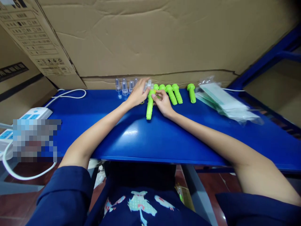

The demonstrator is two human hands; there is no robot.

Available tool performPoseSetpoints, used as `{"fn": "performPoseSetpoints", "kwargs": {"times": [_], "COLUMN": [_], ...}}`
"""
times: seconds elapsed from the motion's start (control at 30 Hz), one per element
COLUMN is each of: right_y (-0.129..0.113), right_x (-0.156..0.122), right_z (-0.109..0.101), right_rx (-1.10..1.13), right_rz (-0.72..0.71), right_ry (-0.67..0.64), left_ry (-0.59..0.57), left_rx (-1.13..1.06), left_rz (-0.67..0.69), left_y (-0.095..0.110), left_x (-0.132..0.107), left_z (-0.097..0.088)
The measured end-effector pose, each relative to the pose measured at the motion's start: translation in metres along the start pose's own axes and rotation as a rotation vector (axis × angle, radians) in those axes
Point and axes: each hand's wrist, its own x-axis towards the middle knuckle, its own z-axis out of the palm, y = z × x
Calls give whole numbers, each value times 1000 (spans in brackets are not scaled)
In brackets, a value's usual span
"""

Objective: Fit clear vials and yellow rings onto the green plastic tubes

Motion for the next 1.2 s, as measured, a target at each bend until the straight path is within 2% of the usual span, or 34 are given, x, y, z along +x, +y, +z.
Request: {"fn": "performPoseSetpoints", "kwargs": {"times": [0.1,0.17,0.33,0.5,0.67,0.83,1.0,1.2], "right_y": [-1,-2,-8,-13,-17,-20,-21,-18], "right_x": [0,1,-1,-3,-5,-6,-7,-6], "right_z": [1,2,3,5,5,5,4,3], "right_rx": [8,-2,14,50,8,65,73,93], "right_rz": [-23,-28,-22,-11,-22,-9,42,17], "right_ry": [-5,-12,-48,-97,-108,-152,-153,-178], "left_ry": [-144,-185,-106,-94,-73,-30,-19,-1], "left_rx": [-54,-75,-110,-117,-158,-219,-183,-192], "left_rz": [34,68,50,50,5,1,-36,-65], "left_y": [-13,-14,-18,-24,-22,-20,-15,-15], "left_x": [-2,-8,-21,-26,-29,-32,-33,-33], "left_z": [0,-1,3,6,5,6,3,3]}}
